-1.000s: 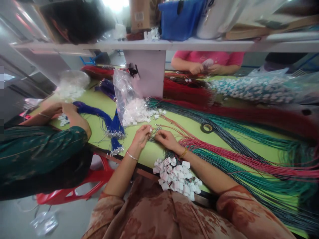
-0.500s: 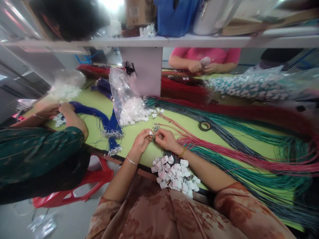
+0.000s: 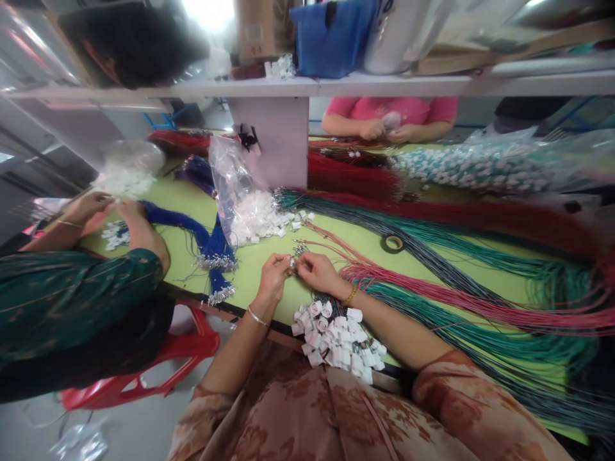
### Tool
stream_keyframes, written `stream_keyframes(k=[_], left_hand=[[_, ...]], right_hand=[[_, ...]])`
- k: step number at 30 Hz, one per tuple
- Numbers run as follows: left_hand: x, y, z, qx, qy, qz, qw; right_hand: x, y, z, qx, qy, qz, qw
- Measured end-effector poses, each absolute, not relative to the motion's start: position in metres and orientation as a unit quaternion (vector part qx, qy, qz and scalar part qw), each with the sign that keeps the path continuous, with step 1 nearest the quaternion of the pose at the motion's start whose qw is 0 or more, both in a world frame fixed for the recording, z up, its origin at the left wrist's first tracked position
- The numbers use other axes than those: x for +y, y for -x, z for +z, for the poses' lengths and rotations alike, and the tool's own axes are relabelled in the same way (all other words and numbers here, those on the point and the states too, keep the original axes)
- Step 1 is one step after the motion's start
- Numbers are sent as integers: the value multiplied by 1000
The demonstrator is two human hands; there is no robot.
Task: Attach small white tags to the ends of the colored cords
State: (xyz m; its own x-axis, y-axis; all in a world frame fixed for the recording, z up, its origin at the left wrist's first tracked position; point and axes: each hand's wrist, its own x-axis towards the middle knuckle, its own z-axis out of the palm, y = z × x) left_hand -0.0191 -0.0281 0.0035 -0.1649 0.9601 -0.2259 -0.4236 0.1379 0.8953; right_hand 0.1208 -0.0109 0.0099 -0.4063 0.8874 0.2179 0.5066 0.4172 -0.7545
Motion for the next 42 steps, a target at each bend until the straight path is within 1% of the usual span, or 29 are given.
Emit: stream_keyframes(k=[4, 7, 10, 14, 16, 18, 21, 26, 29, 31, 34, 42], left_hand=[[-30, 17, 0, 493, -317, 589, 556], [-30, 19, -2, 511, -328, 569, 554], [-30, 22, 2, 528, -338, 547, 556], [-24, 23, 13, 525, -371, 532, 551], [-19, 20, 19, 520, -374, 528, 558], [-15, 17, 22, 516, -362, 528, 569], [-12, 12, 22, 490, -329, 542, 598], [-11, 8, 12, 436, -269, 567, 645], [-11, 7, 9, 415, -250, 572, 662], [-12, 7, 7, 406, -236, 577, 668], [-11, 8, 6, 394, -216, 583, 677], [-11, 8, 3, 384, -218, 583, 681]], right_hand=[[-16, -120, 13, -796, 475, 261, 270], [-9, -125, 18, -799, 485, 261, 244], [10, -135, 22, -779, 537, 231, 227], [32, -140, 22, -776, 596, 171, 113], [35, -139, 21, -779, 602, 153, 86], [33, -139, 20, -781, 599, 149, 97], [30, -143, 20, -781, 572, 184, 173], [27, -145, 22, -737, 473, 335, 348], [21, -141, 25, -704, 432, 395, 402], [15, -140, 25, -693, 434, 409, 406], [7, -142, 23, -691, 450, 415, 384], [5, -144, 16, -708, 466, 400, 349]])
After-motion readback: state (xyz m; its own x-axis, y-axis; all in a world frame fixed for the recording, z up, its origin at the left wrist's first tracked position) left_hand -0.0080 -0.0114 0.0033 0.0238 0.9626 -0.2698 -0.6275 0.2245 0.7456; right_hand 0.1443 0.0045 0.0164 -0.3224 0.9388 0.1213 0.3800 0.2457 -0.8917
